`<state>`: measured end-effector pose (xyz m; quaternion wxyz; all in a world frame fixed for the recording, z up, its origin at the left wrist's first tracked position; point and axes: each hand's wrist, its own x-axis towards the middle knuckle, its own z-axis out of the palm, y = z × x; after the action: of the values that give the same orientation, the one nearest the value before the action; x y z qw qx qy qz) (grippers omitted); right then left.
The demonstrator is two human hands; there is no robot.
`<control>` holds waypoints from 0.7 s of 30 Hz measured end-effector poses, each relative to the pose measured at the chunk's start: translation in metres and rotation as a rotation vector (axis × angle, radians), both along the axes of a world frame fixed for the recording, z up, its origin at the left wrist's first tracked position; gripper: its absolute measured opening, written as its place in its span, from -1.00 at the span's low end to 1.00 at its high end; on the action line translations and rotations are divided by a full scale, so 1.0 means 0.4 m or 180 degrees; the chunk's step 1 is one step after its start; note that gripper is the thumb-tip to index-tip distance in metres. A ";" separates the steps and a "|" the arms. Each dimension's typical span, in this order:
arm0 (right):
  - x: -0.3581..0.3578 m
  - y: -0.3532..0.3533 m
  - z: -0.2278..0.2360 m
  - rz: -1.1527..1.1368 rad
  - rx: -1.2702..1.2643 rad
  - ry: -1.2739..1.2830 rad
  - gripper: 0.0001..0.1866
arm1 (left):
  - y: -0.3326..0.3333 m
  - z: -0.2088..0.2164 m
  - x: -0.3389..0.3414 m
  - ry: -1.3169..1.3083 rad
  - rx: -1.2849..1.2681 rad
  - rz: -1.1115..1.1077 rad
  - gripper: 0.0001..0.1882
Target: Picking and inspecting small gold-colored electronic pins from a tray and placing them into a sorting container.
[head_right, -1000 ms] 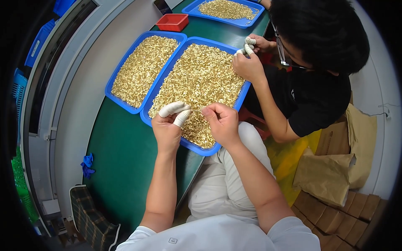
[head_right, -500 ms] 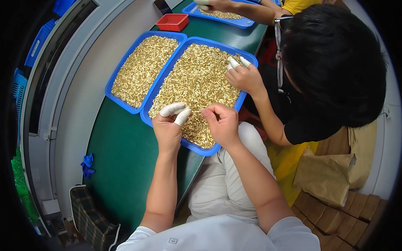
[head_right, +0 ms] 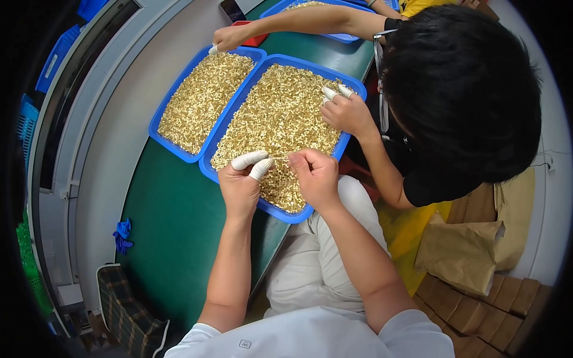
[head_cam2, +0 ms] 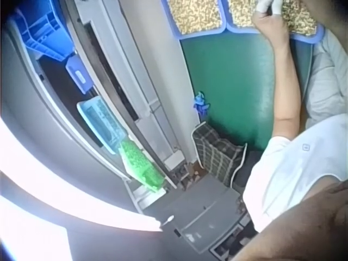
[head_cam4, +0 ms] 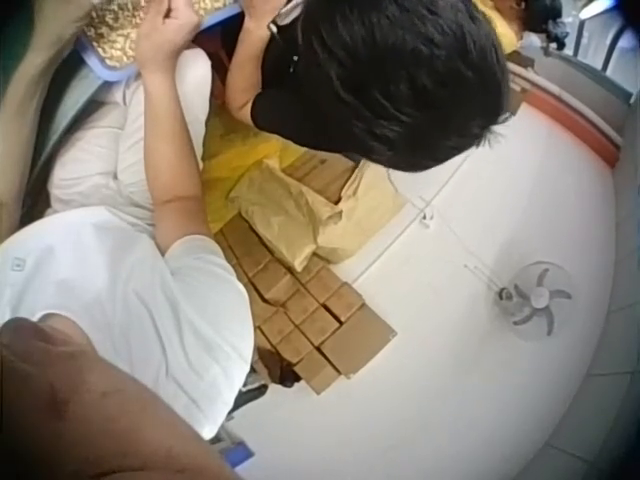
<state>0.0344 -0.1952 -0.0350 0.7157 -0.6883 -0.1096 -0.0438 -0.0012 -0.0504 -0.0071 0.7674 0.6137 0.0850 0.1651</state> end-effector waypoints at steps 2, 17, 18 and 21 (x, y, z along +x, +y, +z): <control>0.001 -0.004 -0.005 -0.0086 0.0111 0.0066 -0.70 | -0.001 0.005 0.000 0.0050 -0.0010 -0.0052 -0.85; 0.001 -0.012 0.021 0.0308 -0.0342 -0.0022 -0.70 | 0.031 -0.001 0.000 0.0502 0.0579 -0.0631 -0.87; 0.003 -0.014 0.018 0.0399 -0.0485 -0.0106 -0.68 | 0.027 -0.004 0.000 0.0358 0.0623 -0.0575 -0.87; 0.005 -0.014 0.007 0.0445 -0.0220 0.0035 -0.63 | 0.008 0.024 0.001 0.0254 0.0324 -0.0406 -0.86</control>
<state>0.0364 -0.2008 -0.0322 0.6934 -0.7035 -0.1550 0.0138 -0.0006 -0.0471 0.0024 0.7402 0.6621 0.0678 0.0953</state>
